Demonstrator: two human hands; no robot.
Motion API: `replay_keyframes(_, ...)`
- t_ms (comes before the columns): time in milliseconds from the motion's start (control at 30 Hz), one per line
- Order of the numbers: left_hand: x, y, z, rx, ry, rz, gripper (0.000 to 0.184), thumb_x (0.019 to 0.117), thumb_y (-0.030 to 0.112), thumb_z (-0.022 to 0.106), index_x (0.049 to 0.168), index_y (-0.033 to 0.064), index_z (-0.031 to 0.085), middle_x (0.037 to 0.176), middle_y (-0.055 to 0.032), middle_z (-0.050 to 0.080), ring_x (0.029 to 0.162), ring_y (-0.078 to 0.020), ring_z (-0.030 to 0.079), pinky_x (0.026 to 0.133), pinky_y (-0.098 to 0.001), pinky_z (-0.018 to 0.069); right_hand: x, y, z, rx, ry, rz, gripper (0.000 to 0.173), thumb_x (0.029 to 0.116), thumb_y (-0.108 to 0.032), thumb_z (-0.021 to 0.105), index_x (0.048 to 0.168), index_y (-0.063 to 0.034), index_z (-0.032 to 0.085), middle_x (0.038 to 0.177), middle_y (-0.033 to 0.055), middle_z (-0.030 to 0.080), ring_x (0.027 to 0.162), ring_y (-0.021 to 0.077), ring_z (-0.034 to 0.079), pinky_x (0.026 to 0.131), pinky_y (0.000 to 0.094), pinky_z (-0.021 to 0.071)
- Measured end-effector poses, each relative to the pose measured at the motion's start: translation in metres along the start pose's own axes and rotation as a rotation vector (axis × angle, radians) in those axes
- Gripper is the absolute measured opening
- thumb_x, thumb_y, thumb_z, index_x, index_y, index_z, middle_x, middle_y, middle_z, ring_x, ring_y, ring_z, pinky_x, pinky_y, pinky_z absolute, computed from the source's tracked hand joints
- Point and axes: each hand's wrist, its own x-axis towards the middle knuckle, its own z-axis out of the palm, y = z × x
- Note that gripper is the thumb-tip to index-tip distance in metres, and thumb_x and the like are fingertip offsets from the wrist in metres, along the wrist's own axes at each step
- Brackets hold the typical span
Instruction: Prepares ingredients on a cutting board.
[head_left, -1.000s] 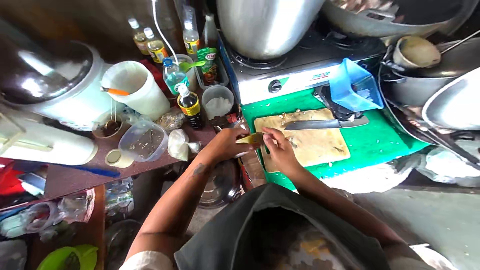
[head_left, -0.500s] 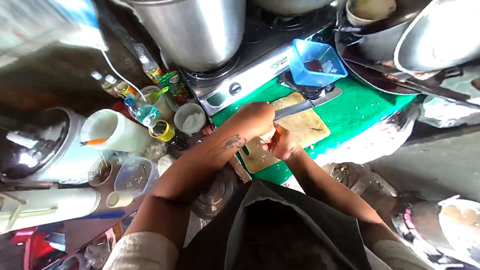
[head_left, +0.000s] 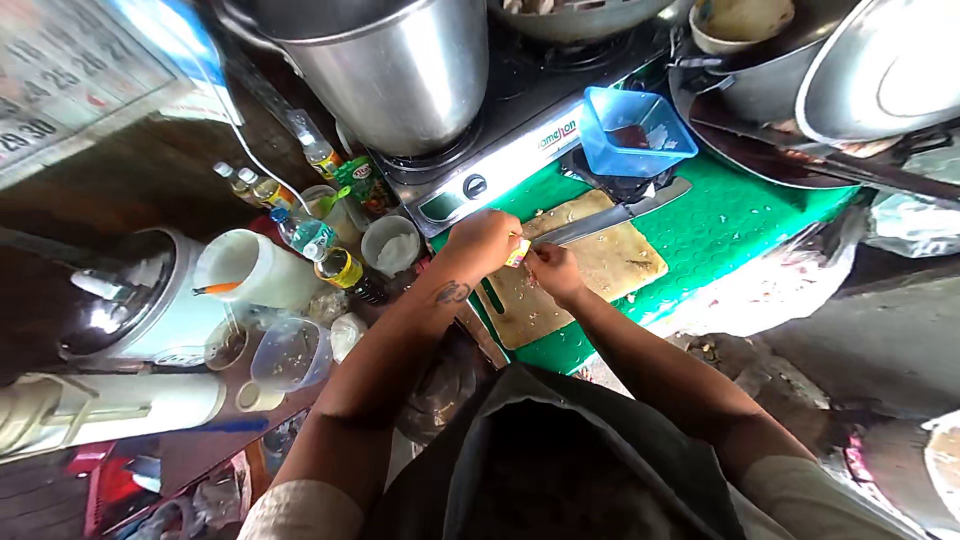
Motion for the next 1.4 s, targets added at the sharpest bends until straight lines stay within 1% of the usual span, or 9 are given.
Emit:
replay_keyframes(100,-0.008,-0.022,0.010,-0.011,0.070,-0.059,0.029,0.1042,0.025,0.060,0.127,0.0110,0.070,0.124,-0.0142,0.069,0.118,-0.0326,0.065,0.100,-0.0557,0.0507,0.004,0.010,0.014,-0.464,0.026,-0.371,0.027,0.0992,-0.022,0.067,0.112,0.0006,0.073,0.113,0.0203,0.071,0.109,0.0357,0.068,0.097,0.0545,0.0543)
replay_keyframes(267,-0.039,-0.084,0.051,-0.538,0.202,-0.171,0.037,0.1053,0.017,0.057,0.138,0.0009,0.060,0.126,-0.0216,0.066,0.114,-0.0320,0.066,0.102,-0.0516,0.0507,0.001,0.008,0.014,-0.736,0.054,-0.464,0.032,0.1009,-0.028,0.063,0.126,-0.0106,0.072,0.144,0.0190,0.057,0.141,0.0462,0.041,0.112,0.0678,0.0310)
replay_keyframes(467,-0.083,-0.070,0.091,-0.966,0.234,-0.113,0.029,0.1040,0.016,0.060,0.131,0.0055,0.064,0.112,-0.0126,0.068,0.085,-0.0177,0.065,0.074,-0.0374,0.0571,-0.061,-0.053,-0.006,-0.082,-0.220,-0.269,0.062,0.1019,-0.018,0.063,0.155,-0.0039,0.035,0.125,0.0189,0.064,0.098,0.0247,0.069,0.084,0.0423,0.0598)
replay_keyframes(633,-0.075,-0.006,0.123,-0.894,0.253,0.088,0.019,0.0968,0.013,0.065,0.110,0.0008,0.071,0.095,-0.0048,0.072,0.086,-0.0064,0.067,0.082,-0.0275,0.0561,-0.107,-0.043,-0.051,-0.076,-0.285,-0.113,0.023,0.1006,-0.005,0.061,0.119,0.0080,0.062,0.084,0.0093,0.068,0.063,0.0071,0.062,0.062,0.0236,0.0551)
replay_keyframes(800,-0.063,0.019,0.138,-0.714,0.442,0.205,0.068,0.0952,0.040,0.064,0.147,-0.0009,0.049,0.142,-0.0248,0.057,0.110,-0.0285,0.068,0.081,-0.0420,0.0607,-0.136,0.025,-0.171,0.059,0.365,0.001,0.023,0.0993,-0.007,0.061,0.116,0.0088,0.063,0.088,0.0104,0.070,0.067,0.0111,0.065,0.064,0.0295,0.0582)
replay_keyframes(967,-0.051,0.017,0.122,-0.549,0.539,-0.123,0.059,0.0974,0.030,0.062,0.146,-0.0016,0.050,0.137,-0.0333,0.054,0.096,-0.0342,0.067,0.077,-0.0463,0.0567,-0.096,0.114,-0.320,-0.137,0.907,0.528,0.039,0.1026,-0.012,0.060,0.136,0.0054,0.054,0.117,0.0247,0.065,0.094,0.0299,0.067,0.083,0.0446,0.0566)
replay_keyframes(1033,-0.044,0.038,0.111,-0.569,0.484,-0.277,0.052,0.0981,0.015,0.066,0.143,-0.0056,0.050,0.138,-0.0364,0.051,0.105,-0.0421,0.066,0.087,-0.0549,0.0560,-0.072,0.155,-0.383,-0.319,0.873,0.670,0.046,0.1039,-0.021,0.059,0.140,0.0065,0.053,0.136,0.0296,0.059,0.125,0.0387,0.060,0.107,0.0517,0.0472)
replay_keyframes(1233,-0.009,0.058,0.118,-0.436,0.375,-0.508,0.045,0.0987,0.014,0.067,0.140,0.0006,0.056,0.142,-0.0253,0.056,0.126,-0.0431,0.058,0.105,-0.0605,0.0463,0.005,0.209,-0.482,-0.404,0.767,0.515,0.081,0.1025,-0.027,0.063,0.159,0.0081,0.015,0.156,0.0291,0.040,0.145,0.0329,0.044,0.119,0.0405,0.0374)
replay_keyframes(1400,0.018,0.061,0.133,-0.389,0.228,-0.497,0.051,0.0903,0.014,0.076,0.137,0.0011,0.060,0.135,-0.0261,0.058,0.125,-0.0434,0.058,0.104,-0.0605,0.0477,-0.013,0.149,-0.454,-0.613,0.162,0.507,0.040,0.1077,-0.023,0.053,0.131,0.0084,0.059,0.124,0.0314,0.064,0.106,0.0415,0.066,0.089,0.0587,0.0513)
